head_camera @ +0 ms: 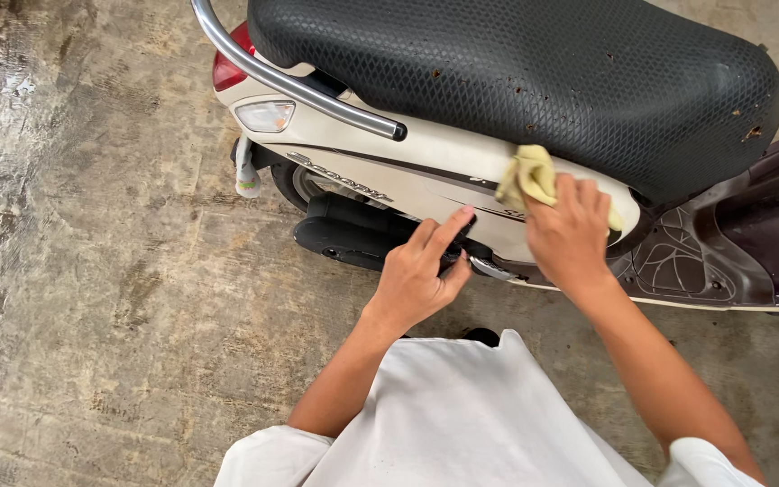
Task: The person cleans the rear side panel of a white scooter using a yellow cloth and a spray bottle. They repeatedly spray the surface and wipe it down, focusing on the area around the 'Scoopy' and 'Stylish' decals.
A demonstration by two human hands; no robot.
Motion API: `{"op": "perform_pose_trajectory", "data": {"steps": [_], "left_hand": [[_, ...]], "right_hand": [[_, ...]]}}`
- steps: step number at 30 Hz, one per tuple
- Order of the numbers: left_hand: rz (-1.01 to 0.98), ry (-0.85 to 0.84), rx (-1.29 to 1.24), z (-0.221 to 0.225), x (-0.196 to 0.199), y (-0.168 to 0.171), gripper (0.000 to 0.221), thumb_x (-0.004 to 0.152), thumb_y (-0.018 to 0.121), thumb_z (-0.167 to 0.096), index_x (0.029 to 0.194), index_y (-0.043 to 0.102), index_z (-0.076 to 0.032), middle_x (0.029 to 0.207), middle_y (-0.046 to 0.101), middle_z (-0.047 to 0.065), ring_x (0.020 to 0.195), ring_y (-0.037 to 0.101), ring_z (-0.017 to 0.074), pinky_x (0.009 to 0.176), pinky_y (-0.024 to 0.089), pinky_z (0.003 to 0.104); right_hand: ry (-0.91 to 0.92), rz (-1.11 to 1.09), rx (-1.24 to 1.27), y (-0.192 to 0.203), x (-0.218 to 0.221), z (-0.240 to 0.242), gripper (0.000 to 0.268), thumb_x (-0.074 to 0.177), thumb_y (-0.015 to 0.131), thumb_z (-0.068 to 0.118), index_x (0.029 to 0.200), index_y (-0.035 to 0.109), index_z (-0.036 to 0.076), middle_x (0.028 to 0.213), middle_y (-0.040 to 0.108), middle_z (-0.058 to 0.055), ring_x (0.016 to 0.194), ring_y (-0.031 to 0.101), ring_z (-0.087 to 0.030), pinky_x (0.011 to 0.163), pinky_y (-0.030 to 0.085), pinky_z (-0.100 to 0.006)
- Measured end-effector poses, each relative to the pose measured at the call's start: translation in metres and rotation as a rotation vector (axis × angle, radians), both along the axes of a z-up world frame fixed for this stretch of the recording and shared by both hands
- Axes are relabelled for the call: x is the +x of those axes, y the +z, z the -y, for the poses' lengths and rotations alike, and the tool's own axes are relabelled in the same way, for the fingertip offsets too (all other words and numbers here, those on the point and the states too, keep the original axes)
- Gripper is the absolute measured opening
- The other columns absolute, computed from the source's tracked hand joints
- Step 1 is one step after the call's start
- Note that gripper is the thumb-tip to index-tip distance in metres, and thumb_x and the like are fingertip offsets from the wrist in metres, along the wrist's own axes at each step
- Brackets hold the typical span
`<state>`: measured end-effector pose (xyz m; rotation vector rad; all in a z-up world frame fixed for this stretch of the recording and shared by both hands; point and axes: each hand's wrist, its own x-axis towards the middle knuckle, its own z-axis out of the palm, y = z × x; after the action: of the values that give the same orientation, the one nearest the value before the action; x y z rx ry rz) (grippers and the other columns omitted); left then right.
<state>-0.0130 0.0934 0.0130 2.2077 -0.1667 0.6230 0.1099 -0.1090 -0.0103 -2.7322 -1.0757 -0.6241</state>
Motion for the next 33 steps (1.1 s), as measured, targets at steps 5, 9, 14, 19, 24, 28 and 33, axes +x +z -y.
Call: {"op": "perform_pose_trajectory", "data": {"steps": [5,9,14,19,24,28,33], "left_hand": [[-0.191,0.129,-0.04,-0.016,0.007,-0.006,0.072,0.09,0.072,-0.01,0.154,0.041,-0.019,0.099,0.06,0.015,0.068,0.063,0.0321,0.063,0.054,0.043],[-0.225,0.152,-0.038,-0.019,0.017,-0.008,0.074,0.091,0.071,-0.009,0.156,0.038,-0.02,0.099,0.06,0.016,0.071,0.065,0.034,0.065,0.055,0.044],[-0.187,0.145,-0.061,-0.019,0.003,-0.007,0.075,0.092,0.069,-0.008,0.158,0.036,-0.021,0.1,0.06,0.015,0.065,0.063,0.0295,0.061,0.055,0.041],[-0.09,0.1,-0.031,-0.012,-0.004,-0.01,0.077,0.092,0.07,-0.008,0.159,0.034,-0.02,0.098,0.058,0.013,0.07,0.063,0.0277,0.062,0.055,0.038],[-0.085,0.09,-0.031,-0.007,-0.011,-0.013,0.075,0.091,0.071,-0.009,0.157,0.039,-0.02,0.096,0.057,0.011,0.069,0.061,0.0272,0.062,0.055,0.038],[-0.043,0.091,-0.064,-0.013,-0.021,-0.009,0.073,0.091,0.072,-0.01,0.156,0.041,-0.02,0.099,0.057,0.011,0.07,0.062,0.0279,0.063,0.055,0.038],[-0.008,0.088,-0.08,-0.008,-0.033,-0.005,0.071,0.091,0.072,-0.01,0.155,0.043,-0.019,0.096,0.056,0.009,0.069,0.062,0.0276,0.062,0.055,0.038]], "right_hand": [[-0.049,-0.093,-0.01,-0.014,-0.001,-0.002,0.046,0.085,0.069,0.009,0.132,0.069,0.011,0.111,0.051,-0.012,0.105,0.047,-0.033,0.086,0.038,-0.045],[-0.031,-0.085,0.029,-0.013,-0.003,-0.002,0.062,0.082,0.068,0.006,0.144,0.066,0.011,0.112,0.05,-0.014,0.102,0.046,-0.033,0.084,0.038,-0.045],[-0.078,-0.081,-0.014,-0.011,-0.007,-0.015,0.062,0.084,0.069,0.007,0.146,0.067,0.01,0.109,0.051,-0.015,0.098,0.047,-0.032,0.079,0.038,-0.045],[0.118,0.024,0.06,-0.019,-0.002,-0.092,0.028,0.09,0.068,0.012,0.117,0.074,0.011,0.117,0.055,-0.015,0.103,0.049,-0.031,0.084,0.04,-0.044],[0.151,0.045,0.05,-0.015,-0.001,-0.084,0.026,0.089,0.07,0.015,0.113,0.076,0.01,0.123,0.056,-0.013,0.108,0.049,-0.031,0.088,0.039,-0.045],[0.13,0.193,0.027,-0.005,-0.015,-0.059,0.027,0.09,0.071,0.015,0.116,0.078,0.014,0.125,0.055,-0.011,0.113,0.047,-0.032,0.096,0.039,-0.046],[0.157,0.187,0.037,-0.014,-0.009,-0.119,0.031,0.085,0.072,0.018,0.116,0.078,0.02,0.114,0.054,-0.01,0.11,0.046,-0.03,0.093,0.039,-0.045]]}}
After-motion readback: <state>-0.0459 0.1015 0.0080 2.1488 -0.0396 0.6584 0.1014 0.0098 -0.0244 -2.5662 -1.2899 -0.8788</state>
